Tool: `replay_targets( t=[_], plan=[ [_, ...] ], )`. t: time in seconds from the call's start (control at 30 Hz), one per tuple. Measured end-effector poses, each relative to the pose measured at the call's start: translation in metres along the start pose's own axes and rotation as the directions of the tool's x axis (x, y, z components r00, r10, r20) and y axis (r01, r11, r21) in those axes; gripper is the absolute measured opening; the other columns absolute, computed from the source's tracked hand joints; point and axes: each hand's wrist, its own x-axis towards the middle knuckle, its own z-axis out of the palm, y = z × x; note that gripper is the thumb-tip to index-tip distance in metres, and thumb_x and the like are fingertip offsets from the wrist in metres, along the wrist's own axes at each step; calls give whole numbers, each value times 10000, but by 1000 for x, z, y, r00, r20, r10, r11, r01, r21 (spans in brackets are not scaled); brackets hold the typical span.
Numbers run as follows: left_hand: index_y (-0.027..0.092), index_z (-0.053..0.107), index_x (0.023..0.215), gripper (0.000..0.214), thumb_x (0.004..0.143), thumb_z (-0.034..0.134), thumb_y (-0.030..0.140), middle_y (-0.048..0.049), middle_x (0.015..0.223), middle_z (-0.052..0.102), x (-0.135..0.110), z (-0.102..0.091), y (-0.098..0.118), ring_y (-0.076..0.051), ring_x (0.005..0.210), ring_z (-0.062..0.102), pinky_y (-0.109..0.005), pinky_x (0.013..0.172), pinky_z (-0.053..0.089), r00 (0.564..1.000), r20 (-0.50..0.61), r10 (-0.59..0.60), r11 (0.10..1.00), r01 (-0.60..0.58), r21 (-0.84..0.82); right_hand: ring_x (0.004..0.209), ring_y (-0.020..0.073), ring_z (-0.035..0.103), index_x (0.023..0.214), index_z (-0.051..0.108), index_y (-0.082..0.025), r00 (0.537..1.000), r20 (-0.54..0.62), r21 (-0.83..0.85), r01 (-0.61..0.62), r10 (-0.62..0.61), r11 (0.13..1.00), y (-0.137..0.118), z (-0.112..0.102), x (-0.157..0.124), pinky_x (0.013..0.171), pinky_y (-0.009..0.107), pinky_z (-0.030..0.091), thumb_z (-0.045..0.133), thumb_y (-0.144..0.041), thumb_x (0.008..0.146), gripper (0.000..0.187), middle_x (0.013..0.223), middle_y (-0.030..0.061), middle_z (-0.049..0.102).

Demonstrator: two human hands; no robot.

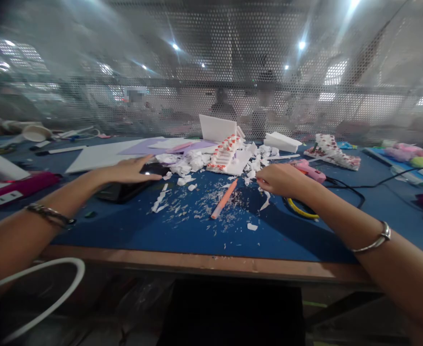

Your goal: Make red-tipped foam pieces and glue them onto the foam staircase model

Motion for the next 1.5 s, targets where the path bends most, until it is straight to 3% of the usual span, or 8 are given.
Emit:
replay_targets(
  t=[0.1,0.2,0.33,0.53,0.67,0.9,1.17,1.5],
  plan=[
    [-5,260,1344,832,793,363,611,-303,1265,401,-1,-23,32,-435,1135,367,-504,871,316,1000,-21,5,999,-4,40,562,105,435,677,531,-158,1000,-2,-2,-1,1,1000,1,0,0,539,255,233,345,-242,832,256,685,56,592],
    [188,335,1329,614,827,360,540,-121,1297,451,-8,-44,87,-282,1159,409,-345,918,319,989,-43,145,989,-143,38,568,107,441,691,540,-162,1000,-9,-6,-3,3,1000,0,0,0,544,251,235,343,-248,832,258,698,55,599],
    [196,627,971,423,862,331,478,-74,918,670,-24,-57,170,-253,849,594,-329,693,359,952,-51,301,943,-290,163,596,109,460,692,546,-160,1000,-20,-12,10,-10,1000,-3,-1,-1,554,244,245,352,-242,825,249,710,49,603],
    [162,624,844,376,877,351,418,-81,757,665,-31,-52,241,-219,715,595,-328,613,315,788,-154,596,795,-552,250,566,95,438,650,541,-152,999,-33,-28,6,-7,1000,-6,-3,-5,550,245,238,367,-221,810,246,648,42,584],
    [154,626,841,349,863,379,400,-94,774,671,-21,-44,243,-224,715,599,-311,584,301,853,-85,514,848,-491,201,548,94,414,641,532,-160,997,-71,-38,-16,13,999,-6,-5,-7,528,249,209,359,-242,815,259,649,38,581],
    [155,646,791,452,813,371,513,-107,691,650,7,-30,190,-211,593,562,-267,508,251,959,-34,281,957,-277,89,515,97,389,652,537,-168,964,-213,-50,-174,160,983,-4,-18,-12,499,250,180,358,-280,817,268,616,33,561],
    [175,555,552,559,770,343,644,-30,553,585,0,-30,196,-112,460,444,-239,457,223,950,91,298,952,-289,-104,502,106,380,641,538,-166,848,-399,-18,-387,348,922,5,-27,-18,489,248,191,369,-296,796,264,598,46,565],
    [173,537,471,390,729,454,452,-24,446,553,-9,-27,207,-89,354,373,-243,417,223,933,168,318,943,-294,-154,483,94,363,615,526,-165,864,-356,-2,-381,355,925,4,-38,-17,480,246,202,368,-285,789,264,593,37,571]
  ],
)
